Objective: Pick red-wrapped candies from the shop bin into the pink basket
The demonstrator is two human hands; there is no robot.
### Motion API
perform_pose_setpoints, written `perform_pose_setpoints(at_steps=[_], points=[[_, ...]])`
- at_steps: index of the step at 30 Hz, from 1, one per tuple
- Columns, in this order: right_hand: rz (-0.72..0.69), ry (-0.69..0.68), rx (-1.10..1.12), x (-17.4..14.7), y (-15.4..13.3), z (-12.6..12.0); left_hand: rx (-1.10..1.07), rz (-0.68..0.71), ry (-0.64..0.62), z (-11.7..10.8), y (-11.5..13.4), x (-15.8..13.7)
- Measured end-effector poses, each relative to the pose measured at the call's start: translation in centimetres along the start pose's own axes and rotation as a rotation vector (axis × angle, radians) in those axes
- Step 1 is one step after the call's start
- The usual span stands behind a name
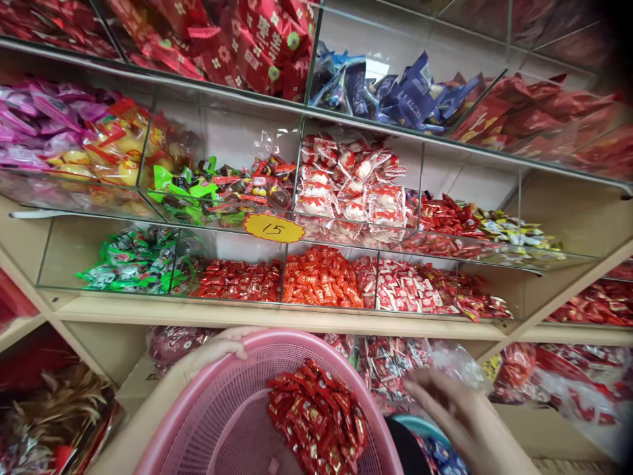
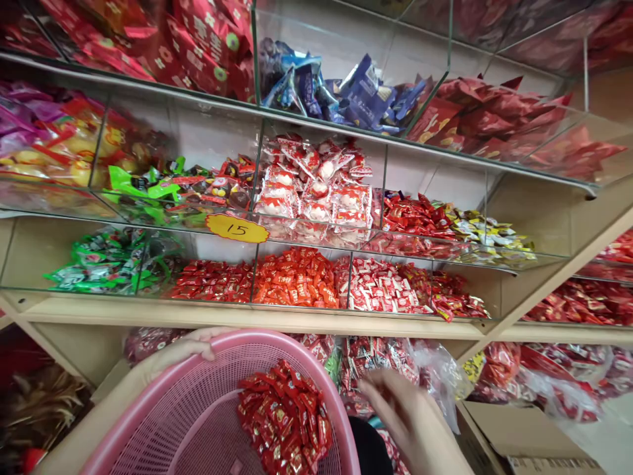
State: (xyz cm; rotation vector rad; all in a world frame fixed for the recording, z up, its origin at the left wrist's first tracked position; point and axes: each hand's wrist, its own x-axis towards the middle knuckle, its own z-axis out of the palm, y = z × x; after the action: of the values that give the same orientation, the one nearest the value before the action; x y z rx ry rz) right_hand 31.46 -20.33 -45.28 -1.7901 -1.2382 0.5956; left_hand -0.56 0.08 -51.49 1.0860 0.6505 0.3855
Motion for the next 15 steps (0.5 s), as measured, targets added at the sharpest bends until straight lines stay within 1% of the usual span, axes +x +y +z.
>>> perform_pose_setpoints(at_steps=[1, 2, 3, 5, 7, 10, 12, 15], points=[[-0.212, -0.061, -0.11, 2.3, -1.5, 0.3, 0.01, 0.004, 0.015, 0.0, 0.0, 0.0], [-0.391, -0.088, -0.195, 4.5, -3.0, 0.9, 0.011, 0.007, 0.021, 0.0, -0.1, 0.0], [-0.539, -0.115, -0.261, 6.7, -4.4, 1.9, 0.005, 0.007, 0.021, 0.1, -0.1, 0.0], [-0.751, -0.143, -0.4, 10.6, -6.8, 4.4, -0.011, 0.003, 0.016, 0.3, 0.0, -0.1], [-0.847, -0.167, -0.553, 13.8, -8.4, 7.1, -0.011, -0.005, 0.031, 0.6, 0.1, -0.2], [-0.887, -0.23, -0.739, 16.6, -9.8, 10.0, 0.002, -0.019, 0.092, 1.1, 0.4, -0.5], [-0.904, -0.262, -0.855, 17.4, -10.4, 11.0, 0.01, -0.021, 0.122, 1.4, 0.6, -0.7], [-0.941, -0.294, -0.978, 17.6, -10.8, 11.6, 0.032, -0.008, 0.116, 1.5, 0.6, -0.7]])
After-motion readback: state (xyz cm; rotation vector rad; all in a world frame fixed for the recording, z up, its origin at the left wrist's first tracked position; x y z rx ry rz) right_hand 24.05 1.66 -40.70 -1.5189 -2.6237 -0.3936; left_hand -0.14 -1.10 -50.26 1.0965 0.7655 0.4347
